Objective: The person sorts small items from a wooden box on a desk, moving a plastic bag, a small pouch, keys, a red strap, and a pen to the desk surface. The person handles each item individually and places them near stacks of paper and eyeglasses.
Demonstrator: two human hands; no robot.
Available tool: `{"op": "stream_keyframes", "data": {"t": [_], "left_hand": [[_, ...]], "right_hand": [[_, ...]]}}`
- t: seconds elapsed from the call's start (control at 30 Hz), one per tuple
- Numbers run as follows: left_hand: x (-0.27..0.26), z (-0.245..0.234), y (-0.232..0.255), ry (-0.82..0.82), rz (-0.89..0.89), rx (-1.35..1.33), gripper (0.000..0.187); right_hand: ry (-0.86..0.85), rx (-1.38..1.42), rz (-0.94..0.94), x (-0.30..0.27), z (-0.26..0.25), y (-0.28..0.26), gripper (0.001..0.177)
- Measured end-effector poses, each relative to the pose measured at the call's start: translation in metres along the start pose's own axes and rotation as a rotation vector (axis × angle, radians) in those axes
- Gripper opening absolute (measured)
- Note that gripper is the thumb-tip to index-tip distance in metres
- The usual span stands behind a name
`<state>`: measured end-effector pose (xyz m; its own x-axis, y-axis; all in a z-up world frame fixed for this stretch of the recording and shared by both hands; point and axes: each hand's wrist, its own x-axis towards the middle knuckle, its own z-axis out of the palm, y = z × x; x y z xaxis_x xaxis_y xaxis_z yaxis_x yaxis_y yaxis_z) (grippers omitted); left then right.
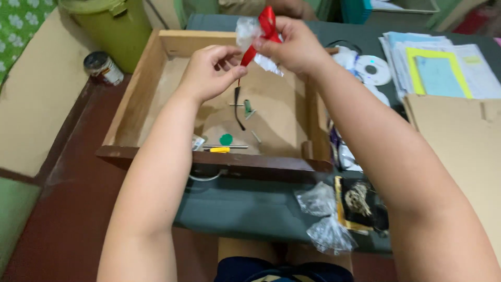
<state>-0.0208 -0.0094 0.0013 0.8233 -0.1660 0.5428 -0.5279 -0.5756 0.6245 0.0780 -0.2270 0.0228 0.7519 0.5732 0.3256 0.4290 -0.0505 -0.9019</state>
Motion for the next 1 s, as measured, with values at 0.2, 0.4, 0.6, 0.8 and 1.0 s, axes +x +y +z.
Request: {"op": "stream_keyframes", "data": {"t": [0.2, 0.4, 0.6, 0.8, 1.0], "left_hand": [[-0.003, 0.016, 0.072, -0.133, -0.033, -0.089, 0.029], [-0.026, 0.067, 0.136, -0.233, -0.158, -0.226, 0.016], [-0.058, 0.133, 0.166, -0.125, -0.247, -0.148, 0.011], [-0.088, 0.181, 0.204, 0.071, -0.264, -0.317, 0.027], [-0.076, 0.205, 0.228, 0.057, -0.260, -0.262, 0.017]], "right_hand": [[0.039, 0.071, 0.087, -0.079, -0.025, -0.041, 0.010], [0.005, 0.041, 0.063, -0.150, -0.055, -0.052, 0.014], [0.086, 0.017, 0.164, -0.209, -0.078, -0.051, 0.012], [0.161, 0.053, 0.180, -0.250, -0.104, -0.053, 0.020], [0.185, 0.023, 0.297, -0.268, -0.138, -0.055, 0.019]]}}
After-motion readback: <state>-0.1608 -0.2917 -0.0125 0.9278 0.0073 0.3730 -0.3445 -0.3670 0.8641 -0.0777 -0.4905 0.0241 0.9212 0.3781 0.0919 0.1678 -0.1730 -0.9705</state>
